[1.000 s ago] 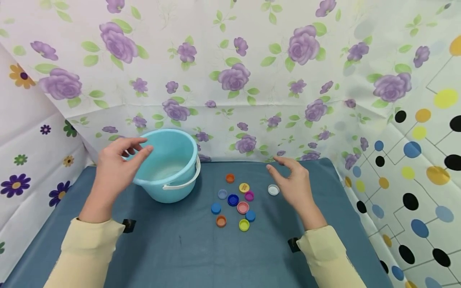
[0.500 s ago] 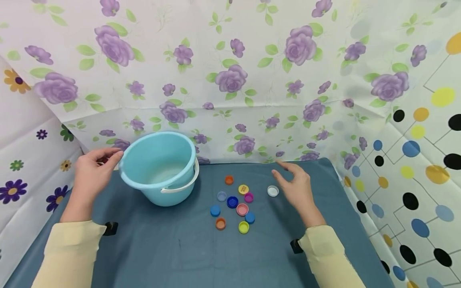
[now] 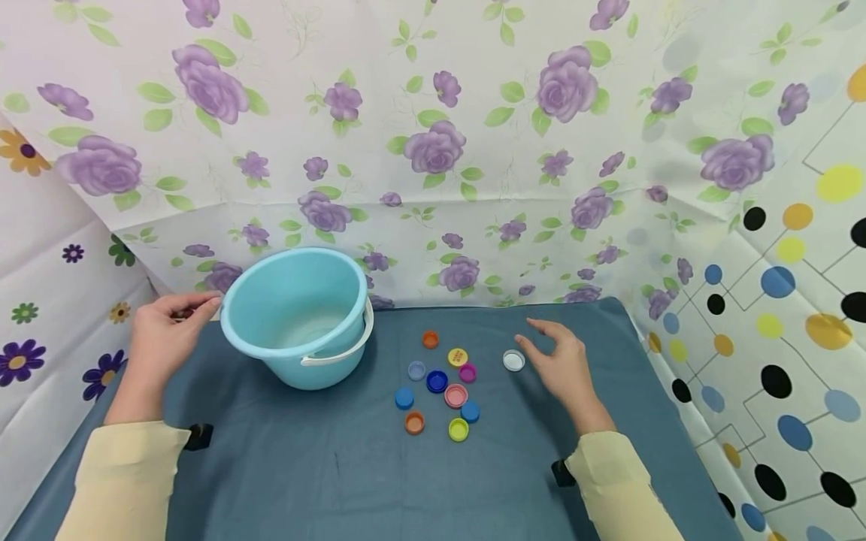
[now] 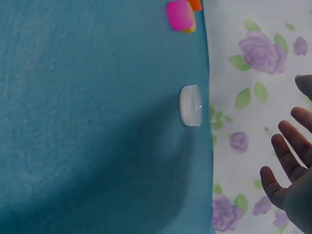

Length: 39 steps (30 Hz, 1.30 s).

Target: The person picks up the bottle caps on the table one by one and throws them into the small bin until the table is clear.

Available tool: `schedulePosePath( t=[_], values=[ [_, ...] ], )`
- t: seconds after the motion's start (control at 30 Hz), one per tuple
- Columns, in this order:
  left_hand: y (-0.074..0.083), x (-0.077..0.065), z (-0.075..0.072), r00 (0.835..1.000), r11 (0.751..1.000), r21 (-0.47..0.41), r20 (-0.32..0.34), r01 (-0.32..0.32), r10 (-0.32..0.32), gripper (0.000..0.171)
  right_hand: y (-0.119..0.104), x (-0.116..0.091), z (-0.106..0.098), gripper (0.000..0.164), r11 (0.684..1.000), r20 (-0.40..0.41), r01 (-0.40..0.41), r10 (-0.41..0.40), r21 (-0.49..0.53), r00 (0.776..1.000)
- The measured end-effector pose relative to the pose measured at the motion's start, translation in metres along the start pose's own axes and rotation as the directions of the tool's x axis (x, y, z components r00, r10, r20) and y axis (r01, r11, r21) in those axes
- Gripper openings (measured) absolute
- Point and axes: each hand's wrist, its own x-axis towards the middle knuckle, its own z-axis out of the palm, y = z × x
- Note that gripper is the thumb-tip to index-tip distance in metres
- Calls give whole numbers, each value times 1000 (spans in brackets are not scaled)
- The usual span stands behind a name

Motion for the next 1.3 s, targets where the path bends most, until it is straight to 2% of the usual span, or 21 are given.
schedulePosePath(
  t=[0.23,0.43,0.7,0.9,1.13,1.3],
  values=[
    [-10,0,2,1000,999,-26,19,-21,21,41,8,-1,3,54,1000,32,5,-5,-4,999],
    [-16,-1,3,998,993,-112,48,-24,30,39,18,1,7,57,1000,68,-20,22,-21,997],
    [-15,-3,1,982,976,-218,183,7,34,42,30,1,11,61,999,115,-4,8,-33,993],
    [-5,-9,-5,967,973,-226,253,42,17,47,35,1,13,68,999,162,14,-6,-49,987],
    [-27,-3,3,964,965,-253,264,64,5,48,42,4,18,76,997,234,30,-13,-71,972],
    [-33,-4,7,971,959,-281,239,48,21,48,48,5,20,76,995,246,43,-21,-84,969]
  ],
)
